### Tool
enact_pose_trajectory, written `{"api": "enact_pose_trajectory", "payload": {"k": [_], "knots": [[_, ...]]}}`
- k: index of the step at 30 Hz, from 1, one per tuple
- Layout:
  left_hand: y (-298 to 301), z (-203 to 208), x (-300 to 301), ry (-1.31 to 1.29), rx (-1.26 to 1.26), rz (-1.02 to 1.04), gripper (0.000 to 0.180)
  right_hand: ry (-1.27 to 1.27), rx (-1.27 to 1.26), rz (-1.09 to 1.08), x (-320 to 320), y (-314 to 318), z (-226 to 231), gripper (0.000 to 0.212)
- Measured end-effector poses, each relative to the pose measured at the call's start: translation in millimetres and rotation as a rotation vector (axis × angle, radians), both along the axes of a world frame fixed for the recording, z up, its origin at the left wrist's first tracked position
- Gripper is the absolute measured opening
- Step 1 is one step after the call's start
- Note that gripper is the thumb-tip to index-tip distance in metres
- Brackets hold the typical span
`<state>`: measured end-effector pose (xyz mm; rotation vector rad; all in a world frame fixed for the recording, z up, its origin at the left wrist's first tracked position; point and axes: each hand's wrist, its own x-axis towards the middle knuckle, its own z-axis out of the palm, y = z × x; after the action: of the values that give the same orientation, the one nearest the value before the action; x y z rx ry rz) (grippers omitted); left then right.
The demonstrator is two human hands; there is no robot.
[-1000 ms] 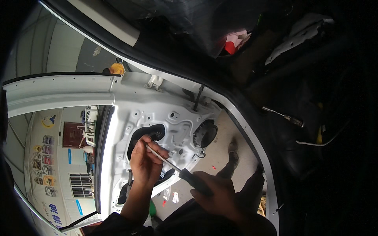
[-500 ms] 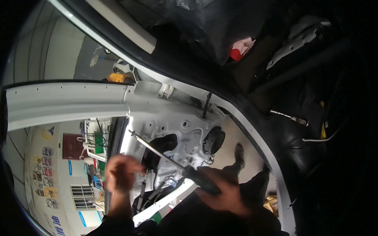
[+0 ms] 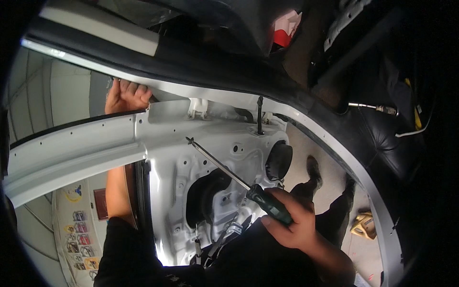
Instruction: The person applies lubricant to a long black rubber weatherstrip, then installs it along the top edge of a white car door frame. They use a screwdriver to press the seal into place and secure it with screws along the door jamb.
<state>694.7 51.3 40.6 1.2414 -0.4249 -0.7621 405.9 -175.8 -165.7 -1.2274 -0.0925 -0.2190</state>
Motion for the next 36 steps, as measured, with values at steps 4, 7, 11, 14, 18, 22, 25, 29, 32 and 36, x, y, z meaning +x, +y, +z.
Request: {"api": "enact_pose_trajectory", "payload": {"k": [4,7,11,14,18,22,25,29,32,36], "knots": [[18,-1,-14,-0.209,0.052,-0.12,0.061,0.025,0.009,-0.01,-2,11,-6,0.047],[0,13,-42,-0.168,0.212,-0.003,0.062,0.005,0.008,-0.018,1,18,-8,0.047],[15,16,-34,-0.103,0.196,-0.071,0.067,-0.038,0.004,-0.014,6,23,-3,0.046],[19,16,-31,-0.048,0.156,-0.084,0.069,-0.055,-0.014,-0.009,16,29,2,0.045],[5,14,-41,-0.095,0.183,0.0,0.071,-0.056,-0.015,-0.013,46,45,14,0.042],[3,10,-33,-0.15,0.238,-0.053,0.071,-0.138,-0.054,-0.022,83,52,23,0.039],[10,6,-32,-0.2,0.197,0.03,0.068,-0.143,-0.039,-0.009,92,52,19,0.038],[22,7,-24,-0.325,0.445,0.269,0.047,-0.147,-0.009,0.051,92,56,5,0.039],[14,6,-23,-0.39,0.734,0.548,0.037,-0.146,0.001,0.126,85,58,-3,0.039],[19,10,-9,-0.456,0.927,0.506,0.036,-0.084,0.048,0.218,77,55,-8,0.047]]}}
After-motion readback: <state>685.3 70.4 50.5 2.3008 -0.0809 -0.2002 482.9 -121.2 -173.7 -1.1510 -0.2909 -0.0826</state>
